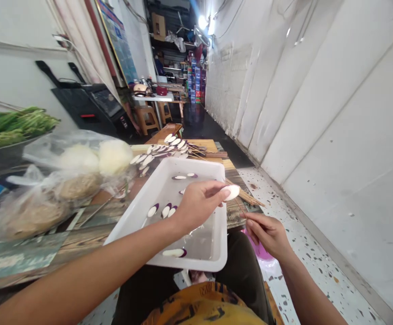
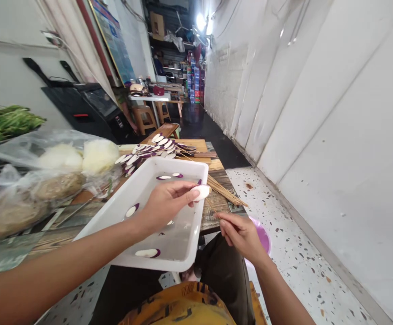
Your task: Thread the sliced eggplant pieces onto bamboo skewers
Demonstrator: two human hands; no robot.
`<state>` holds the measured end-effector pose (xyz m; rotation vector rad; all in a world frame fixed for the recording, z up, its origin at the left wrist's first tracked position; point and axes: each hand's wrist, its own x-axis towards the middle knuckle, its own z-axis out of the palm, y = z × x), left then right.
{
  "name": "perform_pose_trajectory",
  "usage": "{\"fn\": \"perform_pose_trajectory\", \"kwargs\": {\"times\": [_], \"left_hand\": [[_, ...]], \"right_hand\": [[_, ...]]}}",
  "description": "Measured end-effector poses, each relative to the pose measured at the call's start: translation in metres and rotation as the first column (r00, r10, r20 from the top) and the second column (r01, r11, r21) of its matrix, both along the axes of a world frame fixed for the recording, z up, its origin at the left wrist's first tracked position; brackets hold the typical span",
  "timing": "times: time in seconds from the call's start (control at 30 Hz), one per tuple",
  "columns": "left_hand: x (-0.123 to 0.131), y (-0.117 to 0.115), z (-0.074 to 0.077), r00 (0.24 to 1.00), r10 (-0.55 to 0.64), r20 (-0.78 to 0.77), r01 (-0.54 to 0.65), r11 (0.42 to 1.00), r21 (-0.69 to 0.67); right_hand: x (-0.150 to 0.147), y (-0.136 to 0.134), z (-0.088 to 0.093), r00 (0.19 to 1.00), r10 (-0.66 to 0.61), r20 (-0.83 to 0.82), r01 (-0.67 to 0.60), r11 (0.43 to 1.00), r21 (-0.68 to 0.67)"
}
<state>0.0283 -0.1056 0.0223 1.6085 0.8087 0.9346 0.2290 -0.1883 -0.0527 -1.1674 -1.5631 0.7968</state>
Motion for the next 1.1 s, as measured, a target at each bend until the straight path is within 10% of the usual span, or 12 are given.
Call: {"fn": "perform_pose_trajectory", "kwargs": {"times": [0.27,0.4,0.53,0.63,0.77,1.1], "left_hand": [[0.003,0.012,0.000,0.965,-0.263,0.006,0.257,0.937,-0.237],[-0.019,0.039,0.012,0.896,-0.236,-0.377,0.217,0.972,-0.093],[-0.047,0.069,0.009,0.364,0.109,-0.925,0.201,0.960,0.192],[-0.056,0.083,-0.009,0.160,-0.141,-0.977,0.316,0.945,-0.085],[-0.051,0.092,-0.031,0.142,-0.383,-0.913,0.461,0.841,-0.282],[-0.021,0.070,-0.042,0.339,-0.386,-0.858,0.459,0.864,-0.207]], "right_hand": [[-0.042,0.003,0.030,0.943,-0.099,-0.317,0.020,0.970,-0.242],[-0.056,0.022,0.044,0.899,-0.136,-0.417,0.026,0.966,-0.259],[-0.063,0.025,0.044,0.890,-0.126,-0.438,-0.004,0.958,-0.285],[-0.064,0.022,0.041,0.887,-0.116,-0.446,-0.030,0.951,-0.307],[-0.062,0.018,0.038,0.895,-0.077,-0.440,-0.077,0.944,-0.320],[-0.055,0.017,0.028,0.883,-0.064,-0.466,-0.122,0.925,-0.359]]}}
